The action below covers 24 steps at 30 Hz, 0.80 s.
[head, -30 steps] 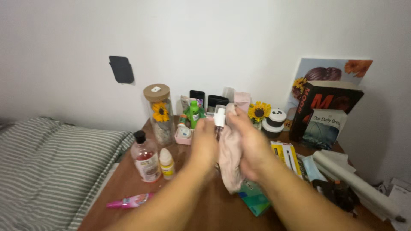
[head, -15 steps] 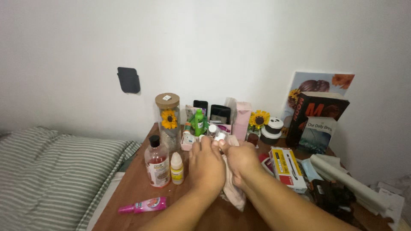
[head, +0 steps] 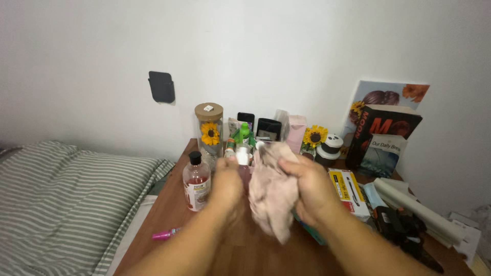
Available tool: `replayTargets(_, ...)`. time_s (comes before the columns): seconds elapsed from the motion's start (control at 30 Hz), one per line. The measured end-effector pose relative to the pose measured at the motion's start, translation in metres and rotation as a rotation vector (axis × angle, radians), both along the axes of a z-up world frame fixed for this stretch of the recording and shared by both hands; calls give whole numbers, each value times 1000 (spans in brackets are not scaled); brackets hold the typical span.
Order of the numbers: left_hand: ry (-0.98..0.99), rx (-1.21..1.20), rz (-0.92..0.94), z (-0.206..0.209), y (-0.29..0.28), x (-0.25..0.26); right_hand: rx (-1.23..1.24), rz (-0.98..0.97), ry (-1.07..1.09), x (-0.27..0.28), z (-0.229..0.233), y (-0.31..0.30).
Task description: The person wipes several small personal care items on a bedside table using a cloth. They handle a glass jar, a bottle of liquid, a pink box, and small containers, wiping each with the cloth and placing them back on the table or into a pink organizer.
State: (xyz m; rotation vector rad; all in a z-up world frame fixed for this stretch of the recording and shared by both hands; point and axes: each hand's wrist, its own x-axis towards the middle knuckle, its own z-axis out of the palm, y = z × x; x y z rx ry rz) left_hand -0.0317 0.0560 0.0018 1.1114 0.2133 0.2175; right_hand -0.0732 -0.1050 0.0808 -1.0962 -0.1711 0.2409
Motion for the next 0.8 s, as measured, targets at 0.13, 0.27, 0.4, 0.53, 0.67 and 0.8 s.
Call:
replayTargets(0.13,1,255,-15,13,-27,-18,-26,180,75,15,7,18)
replayTargets(0.27,-19,666,55,26,-30,-26,-205,114,11,27,-3,29)
replayTargets(0.4,-129,796,110,29,-29,-28,-275,90,-180,43,-10,35)
replayTargets(0.53,-108,661,80,25,-31,-27,-298,-46,-217,50,-18,32)
replayTargets(0.67,-51,158,-17,24,-40,-22,-325,-190,-189,55,-29,24)
replayTargets(0.8,-36,59,-89,17,-50,-25,-383,-245,-281,60,-39,5)
